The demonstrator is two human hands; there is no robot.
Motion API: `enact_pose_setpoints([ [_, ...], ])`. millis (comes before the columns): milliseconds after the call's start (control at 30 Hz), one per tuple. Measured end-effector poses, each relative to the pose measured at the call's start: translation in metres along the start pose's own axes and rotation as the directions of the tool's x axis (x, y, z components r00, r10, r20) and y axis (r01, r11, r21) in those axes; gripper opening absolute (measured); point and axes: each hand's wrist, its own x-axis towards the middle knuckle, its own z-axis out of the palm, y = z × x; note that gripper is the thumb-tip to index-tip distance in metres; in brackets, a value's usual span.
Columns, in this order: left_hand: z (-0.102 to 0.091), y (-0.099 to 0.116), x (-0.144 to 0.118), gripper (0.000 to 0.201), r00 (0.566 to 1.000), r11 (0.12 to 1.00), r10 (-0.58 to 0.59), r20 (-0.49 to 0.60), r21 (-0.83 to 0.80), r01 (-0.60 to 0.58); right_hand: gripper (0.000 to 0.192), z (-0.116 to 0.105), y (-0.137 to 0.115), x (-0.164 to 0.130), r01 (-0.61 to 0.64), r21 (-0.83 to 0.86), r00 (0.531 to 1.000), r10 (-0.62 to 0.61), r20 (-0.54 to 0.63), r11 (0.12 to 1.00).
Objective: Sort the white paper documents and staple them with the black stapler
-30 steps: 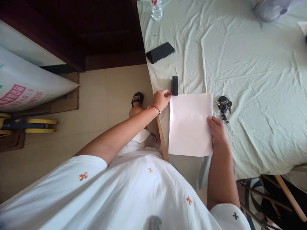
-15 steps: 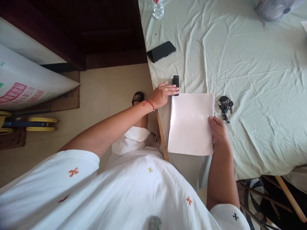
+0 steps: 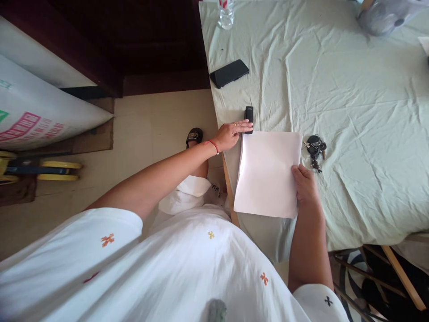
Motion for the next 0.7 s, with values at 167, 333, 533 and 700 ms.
enact_pose_setpoints([
  [167,0.007,0.021,-0.035,0.048,0.968,0.995,-0.092,-0.232,-0.062,0.080,0.034,-0.008,0.011,-0.035,0.103,-0.064,0.994,-0.105,-0.024,0.993],
  [333,0.028,0.039,-0.074,0.036,0.920,0.933,-0.293,-0.259,-0.289,0.216,0.032,-0.010,0.018,-0.065,0.203,-0.139,0.976,-0.211,-0.044,0.969],
  [533,0.033,0.039,-0.071,0.022,0.903,0.880,-0.393,-0.172,-0.355,0.315,0.038,-0.004,0.010,-0.063,0.257,-0.263,0.954,-0.288,-0.084,0.930],
  [700,0.032,0.036,-0.065,0.023,0.883,0.901,-0.421,-0.207,-0.205,0.381,0.037,0.002,0.008,-0.053,0.264,-0.359,0.942,-0.319,-0.101,0.895],
])
